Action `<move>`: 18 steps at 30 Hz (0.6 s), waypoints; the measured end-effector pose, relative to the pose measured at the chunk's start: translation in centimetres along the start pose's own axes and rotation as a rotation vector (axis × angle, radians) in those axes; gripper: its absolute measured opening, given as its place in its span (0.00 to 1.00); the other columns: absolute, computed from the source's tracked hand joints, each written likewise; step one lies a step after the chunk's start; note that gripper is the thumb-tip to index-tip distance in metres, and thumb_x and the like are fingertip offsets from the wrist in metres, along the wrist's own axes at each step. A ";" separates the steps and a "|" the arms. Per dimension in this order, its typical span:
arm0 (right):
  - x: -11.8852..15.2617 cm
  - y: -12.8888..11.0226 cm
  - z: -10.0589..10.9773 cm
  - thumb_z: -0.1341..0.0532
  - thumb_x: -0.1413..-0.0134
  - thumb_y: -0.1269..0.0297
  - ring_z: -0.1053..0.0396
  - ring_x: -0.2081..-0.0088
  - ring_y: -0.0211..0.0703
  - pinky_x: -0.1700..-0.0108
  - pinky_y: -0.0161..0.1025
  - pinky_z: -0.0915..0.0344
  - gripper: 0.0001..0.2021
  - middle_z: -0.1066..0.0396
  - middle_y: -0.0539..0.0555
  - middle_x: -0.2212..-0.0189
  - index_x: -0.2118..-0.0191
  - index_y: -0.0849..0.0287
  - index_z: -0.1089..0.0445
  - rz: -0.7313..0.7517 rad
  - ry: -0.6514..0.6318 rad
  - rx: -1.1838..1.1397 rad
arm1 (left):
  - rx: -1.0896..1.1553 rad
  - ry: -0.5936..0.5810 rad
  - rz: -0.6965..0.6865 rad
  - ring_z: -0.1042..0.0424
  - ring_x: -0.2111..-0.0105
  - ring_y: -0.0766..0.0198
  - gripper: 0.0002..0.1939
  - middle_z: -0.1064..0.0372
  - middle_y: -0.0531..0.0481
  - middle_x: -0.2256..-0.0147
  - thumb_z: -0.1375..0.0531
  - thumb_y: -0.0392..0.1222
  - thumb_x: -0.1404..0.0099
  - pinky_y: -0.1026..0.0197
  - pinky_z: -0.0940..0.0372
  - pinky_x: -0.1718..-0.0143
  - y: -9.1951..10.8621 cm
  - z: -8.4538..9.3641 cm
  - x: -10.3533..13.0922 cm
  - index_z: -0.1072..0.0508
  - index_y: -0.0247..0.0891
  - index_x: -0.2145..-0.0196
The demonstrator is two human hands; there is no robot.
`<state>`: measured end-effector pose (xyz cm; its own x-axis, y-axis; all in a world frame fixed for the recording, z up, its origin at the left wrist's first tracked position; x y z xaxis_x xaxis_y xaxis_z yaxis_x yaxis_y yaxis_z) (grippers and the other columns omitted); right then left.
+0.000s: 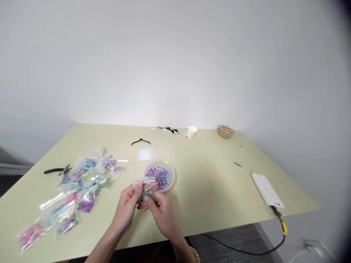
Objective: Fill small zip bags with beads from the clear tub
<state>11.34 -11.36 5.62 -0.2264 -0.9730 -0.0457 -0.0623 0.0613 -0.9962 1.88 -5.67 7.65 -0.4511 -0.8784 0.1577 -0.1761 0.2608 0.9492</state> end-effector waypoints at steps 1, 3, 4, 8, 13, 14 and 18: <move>-0.1 -0.1 0.2 0.43 0.44 0.57 0.28 0.72 0.44 0.67 0.39 0.32 0.09 0.27 0.53 0.73 0.64 0.56 0.31 0.017 0.026 0.035 | -0.028 0.023 -0.030 0.36 0.80 0.65 0.18 0.27 0.45 0.75 0.39 0.54 0.43 0.66 0.41 0.81 0.0 0.3 0.0 0.21 0.35 0.68; 0.0 -0.2 0.5 0.42 0.45 0.58 0.29 0.71 0.43 0.67 0.37 0.33 0.08 0.28 0.53 0.72 0.67 0.56 0.32 0.054 0.097 0.132 | -0.106 0.044 -0.075 0.31 0.74 0.61 0.16 0.26 0.45 0.72 0.39 0.53 0.43 0.62 0.35 0.70 0.0 0.8 0.3 0.21 0.37 0.69; 0.1 -0.3 0.7 0.42 0.45 0.58 0.31 0.71 0.42 0.68 0.37 0.35 0.08 0.29 0.52 0.73 0.68 0.56 0.34 0.071 0.130 0.189 | -0.154 0.044 -0.090 0.30 0.71 0.59 0.15 0.26 0.45 0.72 0.39 0.52 0.43 0.61 0.35 0.66 0.0 1.0 0.5 0.21 0.37 0.70; 0.8 -0.6 0.9 0.45 0.43 0.58 0.39 0.77 0.39 0.72 0.36 0.42 0.13 0.38 0.48 0.81 0.76 0.56 0.40 0.132 0.056 0.360 | -0.284 0.002 -0.063 0.32 0.76 0.61 0.12 0.29 0.48 0.78 0.39 0.50 0.43 0.63 0.36 0.72 -0.4 1.4 2.0 0.24 0.38 0.74; 1.4 -0.3 0.3 0.47 0.41 0.58 0.42 0.77 0.37 0.72 0.35 0.46 0.16 0.42 0.47 0.82 0.78 0.57 0.40 0.135 -0.179 0.287 | -0.325 0.117 -0.067 0.39 0.84 0.67 0.13 0.37 0.54 0.84 0.37 0.50 0.45 0.67 0.44 0.83 -1.3 1.9 4.2 0.30 0.38 0.78; 1.5 -0.1 0.1 0.47 0.41 0.58 0.42 0.78 0.36 0.72 0.35 0.46 0.16 0.43 0.47 0.83 0.79 0.58 0.40 0.128 -0.209 0.243 | -0.347 0.129 -0.062 0.40 0.86 0.68 0.14 0.38 0.55 0.85 0.39 0.51 0.44 0.68 0.46 0.85 -1.5 1.9 4.6 0.31 0.38 0.77; 1.9 0.3 -0.8 0.48 0.41 0.59 0.45 0.80 0.33 0.73 0.33 0.48 0.18 0.45 0.46 0.84 0.80 0.59 0.41 0.148 -0.245 0.128 | -0.497 0.136 -0.154 0.39 0.85 0.68 0.17 0.37 0.55 0.84 0.46 0.52 0.37 0.68 0.44 0.84 -1.8 2.1 6.1 0.32 0.37 0.75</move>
<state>10.10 -13.05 5.29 0.0184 -0.9813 -0.1916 0.0807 0.1924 -0.9780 -2.39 -10.70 6.31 -0.3300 -0.9439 0.0094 0.2191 -0.0669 0.9734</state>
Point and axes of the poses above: each hand's wrist, its own x-axis away from the middle knuckle, its own z-axis out of the back of the hand, y = z × x, the point moved 3 cm from there along -x, towards the middle knuckle
